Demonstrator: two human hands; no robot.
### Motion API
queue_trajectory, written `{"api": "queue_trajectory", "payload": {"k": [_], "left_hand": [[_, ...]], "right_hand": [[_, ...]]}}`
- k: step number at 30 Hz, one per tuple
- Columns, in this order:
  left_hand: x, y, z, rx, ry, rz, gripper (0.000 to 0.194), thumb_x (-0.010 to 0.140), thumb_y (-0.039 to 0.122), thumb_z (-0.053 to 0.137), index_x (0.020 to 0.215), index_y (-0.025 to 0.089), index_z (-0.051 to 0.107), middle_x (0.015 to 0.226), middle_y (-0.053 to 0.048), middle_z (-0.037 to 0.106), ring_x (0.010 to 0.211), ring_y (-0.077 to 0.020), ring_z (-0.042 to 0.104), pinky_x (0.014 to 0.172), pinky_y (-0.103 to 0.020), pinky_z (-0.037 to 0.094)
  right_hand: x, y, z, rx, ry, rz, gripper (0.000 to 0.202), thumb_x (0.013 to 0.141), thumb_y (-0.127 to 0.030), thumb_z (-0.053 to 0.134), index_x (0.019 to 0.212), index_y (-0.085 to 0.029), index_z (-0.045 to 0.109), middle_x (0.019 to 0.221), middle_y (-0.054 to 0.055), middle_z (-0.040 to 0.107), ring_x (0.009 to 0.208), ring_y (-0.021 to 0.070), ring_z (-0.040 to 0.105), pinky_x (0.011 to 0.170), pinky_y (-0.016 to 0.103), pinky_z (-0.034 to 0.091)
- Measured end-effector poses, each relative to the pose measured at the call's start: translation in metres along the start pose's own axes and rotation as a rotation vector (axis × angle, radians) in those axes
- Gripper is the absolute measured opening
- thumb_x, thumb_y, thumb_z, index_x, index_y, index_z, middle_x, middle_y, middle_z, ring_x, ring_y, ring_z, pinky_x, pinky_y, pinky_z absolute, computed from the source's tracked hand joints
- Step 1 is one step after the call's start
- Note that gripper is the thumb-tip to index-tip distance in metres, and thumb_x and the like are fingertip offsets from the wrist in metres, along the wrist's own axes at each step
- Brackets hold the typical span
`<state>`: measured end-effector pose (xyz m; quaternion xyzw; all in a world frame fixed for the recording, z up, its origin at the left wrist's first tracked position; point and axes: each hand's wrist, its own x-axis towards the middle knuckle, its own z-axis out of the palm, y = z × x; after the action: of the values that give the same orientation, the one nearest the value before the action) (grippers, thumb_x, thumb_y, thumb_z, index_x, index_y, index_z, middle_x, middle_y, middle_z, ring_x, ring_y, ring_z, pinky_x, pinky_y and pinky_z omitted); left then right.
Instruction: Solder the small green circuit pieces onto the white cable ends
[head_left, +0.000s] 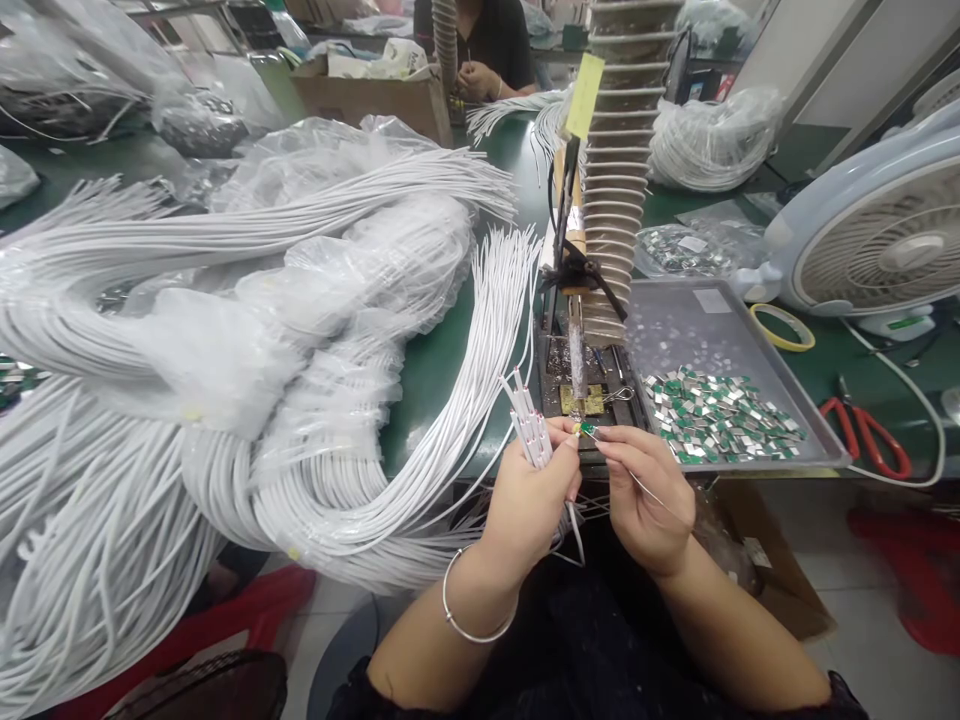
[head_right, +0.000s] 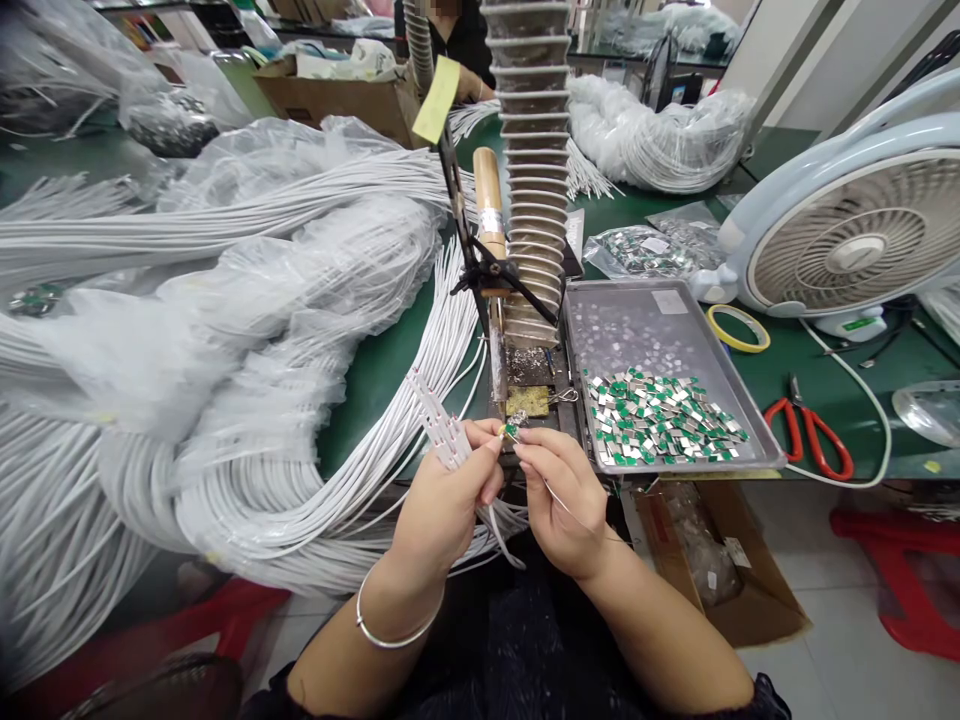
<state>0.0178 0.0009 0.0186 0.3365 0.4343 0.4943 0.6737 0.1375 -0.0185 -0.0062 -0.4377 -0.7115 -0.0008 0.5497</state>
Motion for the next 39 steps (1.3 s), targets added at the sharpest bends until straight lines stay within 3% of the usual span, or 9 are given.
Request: {"api": "queue_trajectory", "payload": {"k": [9,21,32,39], "left_hand": [[-0.0006,0.0035,0.0018,-0.014,0.009,0.013,0.016,0.075,0.018,0.055,0.063,0.014,0.046,0.078,0.002,0.055,0.036,0.0022,0.039,0.041,-0.018,0.029],[0.0017,0.0031,0.0026,0.007,-0.011,0.031,0.017,0.078,0.016,0.052,0.062,0.017,0.044,0.053,0.007,0.047,0.037,-0.0016,0.037,0.046,-0.019,0.03],[0.0002,0.0056,0.0033,0.001,-0.021,0.021,0.018,0.077,0.017,0.053,0.061,0.016,0.043,0.066,0.004,0.053,0.038,0.0002,0.038,0.045,-0.019,0.03],[-0.0005,0.0079,0.0036,0.008,-0.009,0.022,0.019,0.075,0.018,0.054,0.06,0.017,0.043,0.06,0.005,0.052,0.037,-0.0008,0.037,0.046,-0.019,0.031]], "right_hand": [[0.0035,-0.0003,0.0018,-0.023,0.001,-0.012,0.028,0.083,-0.005,0.051,0.104,-0.02,0.062,0.094,0.009,0.065,0.089,0.0193,0.065,0.072,0.036,0.058],[0.0053,0.0011,0.0038,-0.054,0.016,-0.022,0.029,0.082,-0.005,0.053,0.105,-0.021,0.062,0.096,0.009,0.064,0.09,0.0193,0.064,0.074,0.037,0.057],[0.0062,-0.0017,0.0027,-0.095,0.026,-0.024,0.026,0.083,-0.007,0.053,0.102,-0.021,0.062,0.094,0.008,0.065,0.087,0.0195,0.065,0.071,0.036,0.058],[0.0057,-0.0017,0.003,-0.109,0.027,-0.015,0.026,0.083,-0.008,0.053,0.103,-0.022,0.062,0.093,0.008,0.065,0.086,0.0198,0.065,0.071,0.037,0.058]]}}
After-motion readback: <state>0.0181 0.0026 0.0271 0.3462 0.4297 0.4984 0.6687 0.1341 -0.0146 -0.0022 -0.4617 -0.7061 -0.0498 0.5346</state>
